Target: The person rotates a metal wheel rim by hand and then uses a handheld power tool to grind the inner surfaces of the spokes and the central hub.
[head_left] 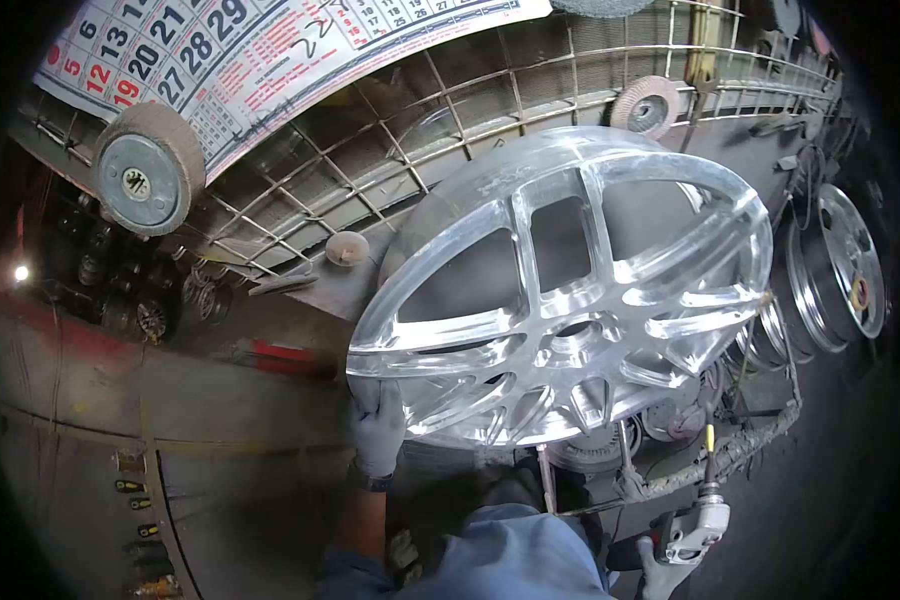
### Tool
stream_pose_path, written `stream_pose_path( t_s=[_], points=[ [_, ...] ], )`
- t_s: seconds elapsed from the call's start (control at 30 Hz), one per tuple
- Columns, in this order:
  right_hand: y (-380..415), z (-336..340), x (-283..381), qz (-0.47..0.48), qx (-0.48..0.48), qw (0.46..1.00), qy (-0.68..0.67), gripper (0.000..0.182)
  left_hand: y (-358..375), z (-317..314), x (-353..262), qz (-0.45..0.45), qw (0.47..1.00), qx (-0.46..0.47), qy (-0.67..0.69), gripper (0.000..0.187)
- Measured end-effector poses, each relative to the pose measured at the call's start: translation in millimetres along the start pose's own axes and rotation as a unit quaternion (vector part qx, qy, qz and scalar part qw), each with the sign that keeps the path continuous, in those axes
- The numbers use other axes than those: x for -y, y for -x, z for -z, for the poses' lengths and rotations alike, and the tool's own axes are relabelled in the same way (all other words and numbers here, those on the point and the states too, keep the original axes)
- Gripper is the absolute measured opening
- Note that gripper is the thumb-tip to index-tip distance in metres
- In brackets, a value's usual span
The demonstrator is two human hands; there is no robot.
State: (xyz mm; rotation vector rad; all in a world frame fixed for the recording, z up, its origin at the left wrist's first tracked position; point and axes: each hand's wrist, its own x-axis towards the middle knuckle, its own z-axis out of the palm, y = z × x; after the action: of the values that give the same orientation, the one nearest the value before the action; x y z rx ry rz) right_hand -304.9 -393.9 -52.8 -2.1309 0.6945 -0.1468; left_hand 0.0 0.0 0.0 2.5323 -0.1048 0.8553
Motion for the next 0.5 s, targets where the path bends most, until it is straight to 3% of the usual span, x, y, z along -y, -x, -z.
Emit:
stream_pose_path(
  t_s=[0.03,0.07,0.1,0.17,0.2,0.23,0.3,0.33,0.4,0.43,0.5],
  points=[
    [2,-1,-12,-0.025,0.026,0.999,0.009,0.085,-2,6,-7,0.065,0.991,-0.016,0.114,0.034],
    [-30,12,86,0.126,-0.106,0.986,0.034,0.097,-2,12,-10,0.126,0.965,-0.034,0.227,0.031],
    [-56,10,73,0.100,-0.164,0.981,-0.019,0.097,-12,-11,-19,0.127,0.965,-0.042,0.224,0.031],
    [-69,21,69,0.091,-0.170,0.981,-0.036,0.097,-10,-9,-21,0.134,0.959,-0.056,0.241,0.032],
    [-74,26,63,0.088,-0.177,0.980,-0.005,0.096,-11,-8,-16,0.079,0.980,-0.058,0.172,0.035],
    [-79,28,58,0.079,-0.185,0.979,-0.010,0.095,-12,-11,-15,0.080,0.981,-0.064,0.166,0.035],
    [-88,31,51,0.044,-0.191,0.979,-0.055,0.095,-15,-14,-16,0.062,0.983,-0.108,0.137,0.017],
    [-93,32,48,0.027,-0.192,0.978,-0.076,0.095,-12,-16,-15,0.062,0.983,-0.112,0.130,0.017],
    [-101,33,43,0.000,-0.193,0.974,-0.120,0.095,-8,-19,-17,0.108,0.949,-0.129,0.266,0.025],
    [-105,34,41,-0.010,-0.191,0.972,-0.137,0.095,-9,-20,-22,0.106,0.950,-0.131,0.261,0.025],
    [-109,34,34,-0.033,-0.185,0.968,-0.169,0.095,-12,-17,-35,0.200,0.912,-0.123,0.336,0.028]
  ],
)
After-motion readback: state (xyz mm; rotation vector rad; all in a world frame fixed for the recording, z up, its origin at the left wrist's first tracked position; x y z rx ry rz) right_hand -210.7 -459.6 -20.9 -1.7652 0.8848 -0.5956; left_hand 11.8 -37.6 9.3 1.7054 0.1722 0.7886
